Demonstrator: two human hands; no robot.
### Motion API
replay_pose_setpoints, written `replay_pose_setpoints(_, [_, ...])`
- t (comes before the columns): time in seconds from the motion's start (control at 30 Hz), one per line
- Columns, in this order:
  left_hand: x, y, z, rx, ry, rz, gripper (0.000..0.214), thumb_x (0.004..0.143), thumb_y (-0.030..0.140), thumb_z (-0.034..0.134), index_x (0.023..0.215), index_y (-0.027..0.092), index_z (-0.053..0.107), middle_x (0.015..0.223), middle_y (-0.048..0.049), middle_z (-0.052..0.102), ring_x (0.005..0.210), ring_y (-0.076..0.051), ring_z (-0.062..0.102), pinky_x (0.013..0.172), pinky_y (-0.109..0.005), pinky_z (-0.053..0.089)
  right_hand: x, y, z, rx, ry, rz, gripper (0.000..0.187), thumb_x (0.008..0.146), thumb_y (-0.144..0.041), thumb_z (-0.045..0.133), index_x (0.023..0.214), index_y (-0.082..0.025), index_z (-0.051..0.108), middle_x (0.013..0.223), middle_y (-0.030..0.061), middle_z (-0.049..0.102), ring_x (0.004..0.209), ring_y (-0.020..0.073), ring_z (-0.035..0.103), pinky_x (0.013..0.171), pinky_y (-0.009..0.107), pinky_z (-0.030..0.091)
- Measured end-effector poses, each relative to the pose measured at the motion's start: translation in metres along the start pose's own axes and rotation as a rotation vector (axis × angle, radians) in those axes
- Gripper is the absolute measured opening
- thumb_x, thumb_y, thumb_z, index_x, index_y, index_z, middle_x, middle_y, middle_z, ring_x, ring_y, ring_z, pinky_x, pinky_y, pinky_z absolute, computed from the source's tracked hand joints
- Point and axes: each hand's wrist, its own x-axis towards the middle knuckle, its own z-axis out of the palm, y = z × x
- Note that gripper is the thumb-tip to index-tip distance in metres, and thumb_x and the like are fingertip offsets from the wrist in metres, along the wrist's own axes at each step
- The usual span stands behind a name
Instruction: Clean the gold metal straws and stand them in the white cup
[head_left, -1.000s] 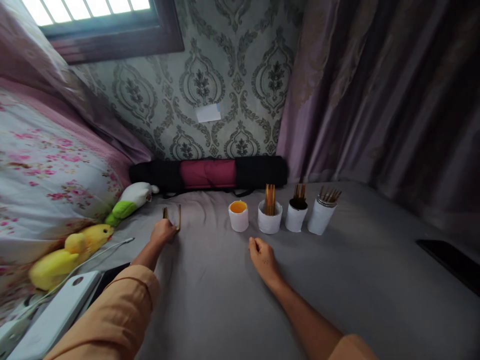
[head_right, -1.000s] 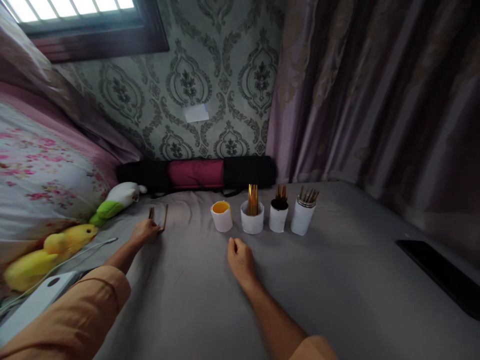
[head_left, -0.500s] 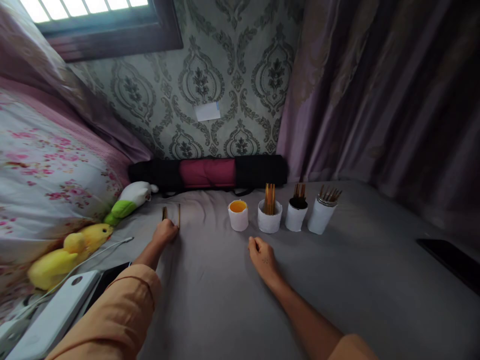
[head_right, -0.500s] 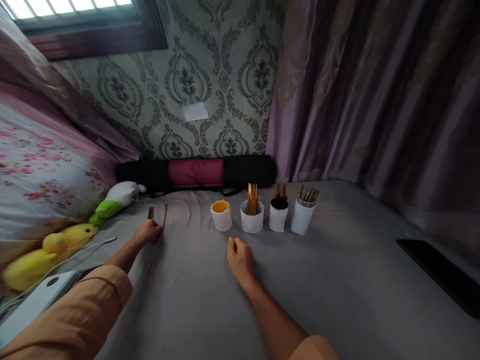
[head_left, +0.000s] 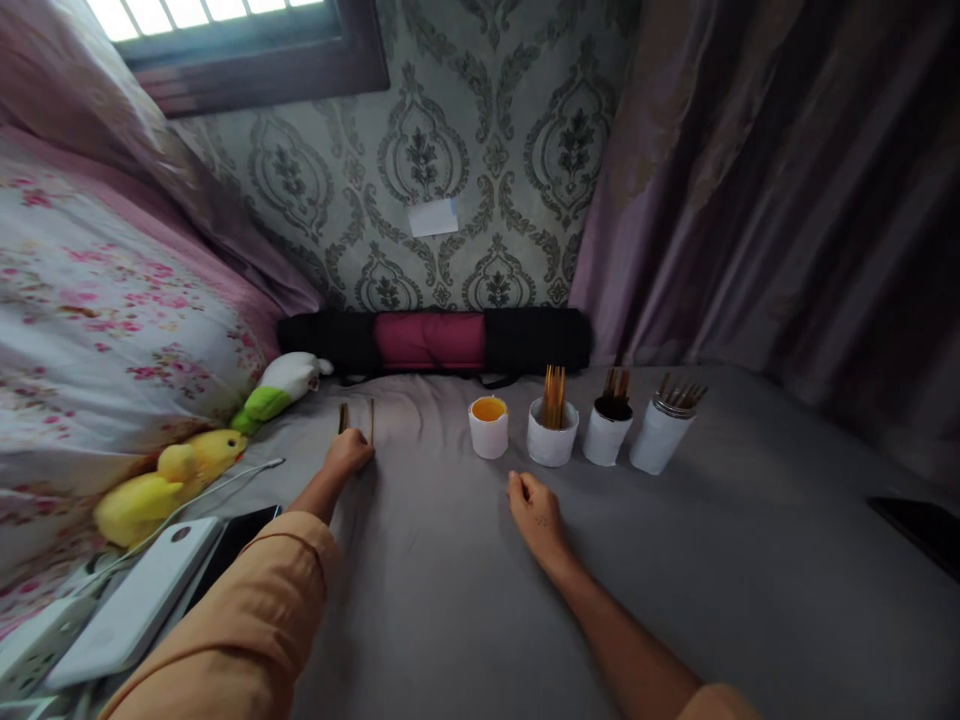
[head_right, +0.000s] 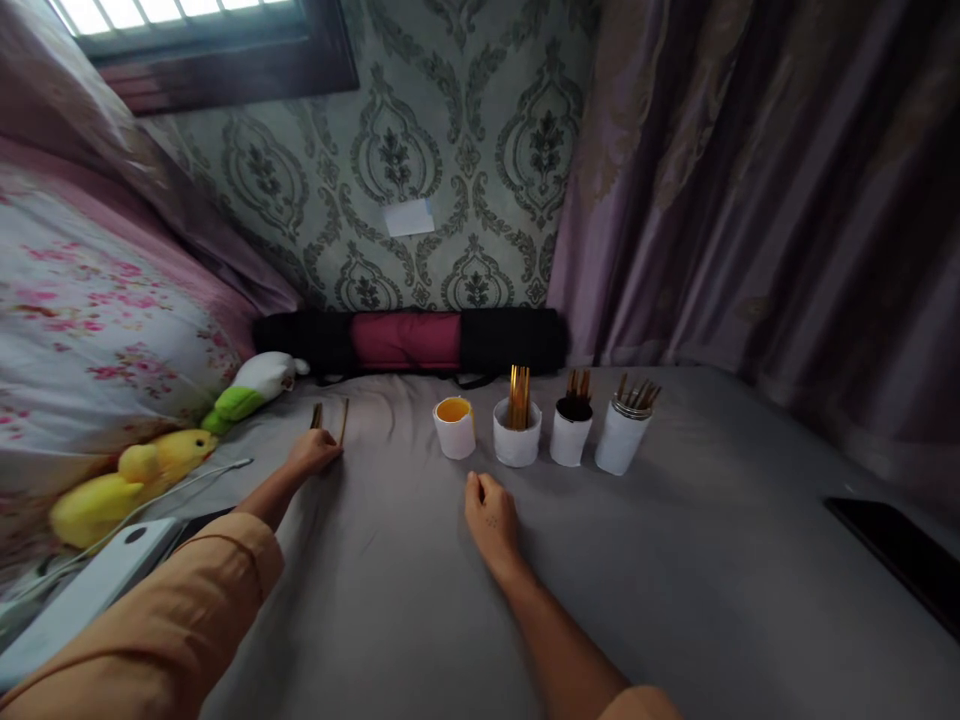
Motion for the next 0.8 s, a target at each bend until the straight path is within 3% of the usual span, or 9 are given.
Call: replay_pose_setpoints(0.8, [-0.0010, 0.0036, 0.0003, -0.065, 0.025, -0.067, 0.022, 0.067, 0.018, 0.051, 0.083, 0.012, 0.065, 0.090, -0.0164, 0.064, 0.087, -0.023, 0.059, 0.067, -0.023, 0.042, 0.0028, 0.0004, 0.0005, -0.005, -0.045, 0.022, 0.045, 0.081, -0.049, 0.029, 0.055, -0.018, 0.047, 0.047, 0.0005, 0.048, 0.044, 0.0111, 0.039, 0.044, 0.022, 0.025])
